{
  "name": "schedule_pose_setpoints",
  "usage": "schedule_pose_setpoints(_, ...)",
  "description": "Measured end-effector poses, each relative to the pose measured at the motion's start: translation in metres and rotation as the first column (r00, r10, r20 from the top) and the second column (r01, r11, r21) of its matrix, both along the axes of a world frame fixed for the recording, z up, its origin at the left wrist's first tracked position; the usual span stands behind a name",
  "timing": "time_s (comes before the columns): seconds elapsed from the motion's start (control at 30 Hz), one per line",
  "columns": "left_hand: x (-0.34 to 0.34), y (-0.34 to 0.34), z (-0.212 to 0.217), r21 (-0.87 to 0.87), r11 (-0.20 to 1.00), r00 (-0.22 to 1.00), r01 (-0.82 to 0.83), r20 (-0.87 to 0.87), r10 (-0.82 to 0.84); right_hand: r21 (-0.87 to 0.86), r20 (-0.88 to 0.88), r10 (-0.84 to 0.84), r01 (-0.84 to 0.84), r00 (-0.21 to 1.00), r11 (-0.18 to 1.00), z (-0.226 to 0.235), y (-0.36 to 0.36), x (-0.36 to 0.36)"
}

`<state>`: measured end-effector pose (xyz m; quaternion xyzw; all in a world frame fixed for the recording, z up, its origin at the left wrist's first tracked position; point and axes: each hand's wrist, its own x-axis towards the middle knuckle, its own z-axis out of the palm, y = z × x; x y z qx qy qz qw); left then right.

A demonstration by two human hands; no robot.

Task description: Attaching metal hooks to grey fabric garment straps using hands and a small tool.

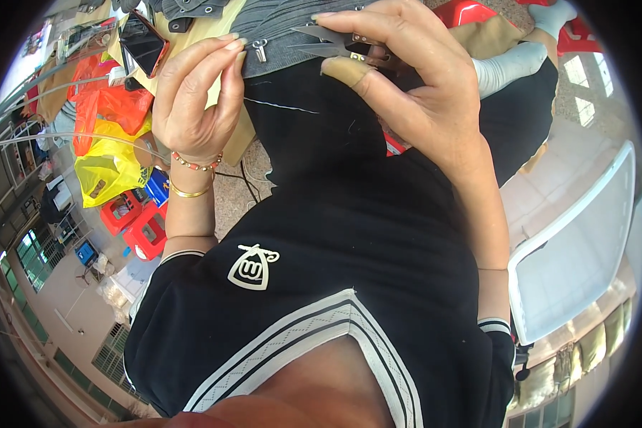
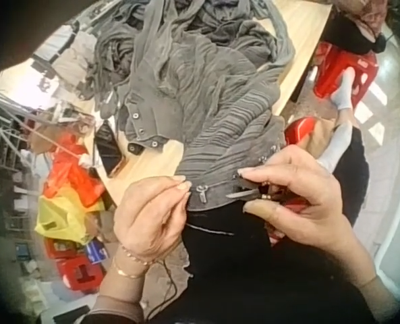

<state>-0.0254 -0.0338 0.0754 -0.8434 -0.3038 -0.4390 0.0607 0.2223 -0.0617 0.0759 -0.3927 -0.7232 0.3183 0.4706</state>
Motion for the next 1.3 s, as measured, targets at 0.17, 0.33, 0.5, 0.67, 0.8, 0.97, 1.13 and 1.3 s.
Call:
schedule_pose_setpoints(0.17,0.000,0.006,0.001,0.028,1.000,1.000,0.010,-0.009,-0.009,0.013,0.015,0.015,-0.016,1.000,1.000,0.005,0.004,-0.003)
schedule_pose_setpoints(0.33,-0.001,-0.001,0.006,-0.013,1.000,1.000,0.009,-0.001,-0.009,0.069,0.090,0.002,-0.008,0.996,0.998,0.012,0.006,-0.006)
schedule_pose_setpoints(0.5,0.001,-0.009,0.013,-0.101,0.995,1.000,-0.001,0.015,0.002,-0.049,0.284,-0.013,0.028,0.959,0.998,0.054,0.004,-0.016)
schedule_pose_setpoints(0.67,0.004,-0.011,0.017,-0.125,0.992,1.000,-0.013,0.022,0.016,-0.009,0.352,-0.014,0.018,0.936,1.000,0.061,0.007,-0.016)
schedule_pose_setpoints(0.8,0.007,-0.011,0.020,-0.157,0.988,0.999,-0.001,0.044,0.008,0.017,0.413,-0.004,-0.003,0.911,1.000,0.069,0.011,-0.015)
schedule_pose_setpoints(0.97,0.007,-0.014,0.021,-0.183,0.983,0.999,-0.013,0.028,0.018,0.009,0.389,0.023,-0.029,0.921,1.000,0.069,0.016,-0.017)
schedule_pose_setpoints(1.13,0.008,-0.014,0.024,-0.201,0.980,1.000,-0.003,0.022,0.008,0.039,0.382,0.003,-0.019,0.924,0.999,0.068,0.016,-0.019)
schedule_pose_setpoints(1.3,0.014,-0.020,0.032,-0.298,0.955,0.998,0.015,0.062,0.003,0.247,0.280,-0.071,-0.001,0.957,0.969,0.043,0.020,-0.014)
